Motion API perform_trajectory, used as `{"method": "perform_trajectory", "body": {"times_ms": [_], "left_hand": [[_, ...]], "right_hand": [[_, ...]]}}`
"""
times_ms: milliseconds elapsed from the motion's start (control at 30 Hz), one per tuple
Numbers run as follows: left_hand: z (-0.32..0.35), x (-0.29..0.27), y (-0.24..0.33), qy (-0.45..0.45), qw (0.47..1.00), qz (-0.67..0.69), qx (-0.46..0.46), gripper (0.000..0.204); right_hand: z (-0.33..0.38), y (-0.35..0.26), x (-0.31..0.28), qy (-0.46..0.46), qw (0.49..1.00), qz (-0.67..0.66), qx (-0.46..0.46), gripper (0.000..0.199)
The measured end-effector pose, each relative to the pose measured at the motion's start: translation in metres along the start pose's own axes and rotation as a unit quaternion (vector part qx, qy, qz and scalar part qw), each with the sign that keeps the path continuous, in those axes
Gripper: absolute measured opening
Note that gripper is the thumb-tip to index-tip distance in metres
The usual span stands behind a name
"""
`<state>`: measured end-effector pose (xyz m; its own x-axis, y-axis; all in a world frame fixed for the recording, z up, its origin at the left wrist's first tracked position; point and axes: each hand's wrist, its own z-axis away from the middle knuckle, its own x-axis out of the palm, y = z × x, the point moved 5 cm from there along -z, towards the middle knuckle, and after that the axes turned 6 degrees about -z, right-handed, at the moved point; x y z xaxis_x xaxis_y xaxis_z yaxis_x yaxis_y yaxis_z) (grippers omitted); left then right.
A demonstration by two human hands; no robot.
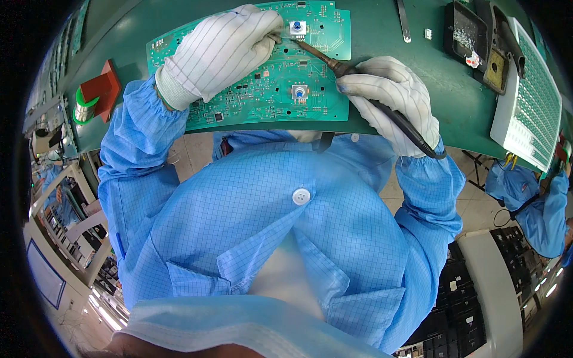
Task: Soldering electronic components onto printed circuit boards at a manual assembly station.
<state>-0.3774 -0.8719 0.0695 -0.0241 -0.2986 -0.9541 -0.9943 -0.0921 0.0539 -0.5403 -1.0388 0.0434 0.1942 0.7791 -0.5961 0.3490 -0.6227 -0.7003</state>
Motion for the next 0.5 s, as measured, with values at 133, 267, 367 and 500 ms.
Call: {"method": "perform_trajectory", "body": {"times_ms": [133,267,367,500], "left_hand": [[0.001,0.002,-0.002,-0.034,0.999,0.006,-0.021,0.014],[0.001,0.0,0.0,-0.032,0.999,-0.012,-0.022,0.013],[-0.003,-0.002,0.002,-0.029,0.999,-0.022,-0.026,0.012],[-0.004,-0.013,-0.003,-0.056,0.996,0.049,-0.051,0.011]], "right_hand": [[0.001,0.0,-0.003,0.012,1.0,-0.005,0.009,0.026],[0.003,0.0,-0.006,0.033,0.999,-0.012,0.024,0.024],[0.002,0.001,-0.007,0.028,0.999,-0.012,0.019,0.022],[0.01,0.004,-0.02,0.087,0.993,-0.072,0.032,0.021]]}}
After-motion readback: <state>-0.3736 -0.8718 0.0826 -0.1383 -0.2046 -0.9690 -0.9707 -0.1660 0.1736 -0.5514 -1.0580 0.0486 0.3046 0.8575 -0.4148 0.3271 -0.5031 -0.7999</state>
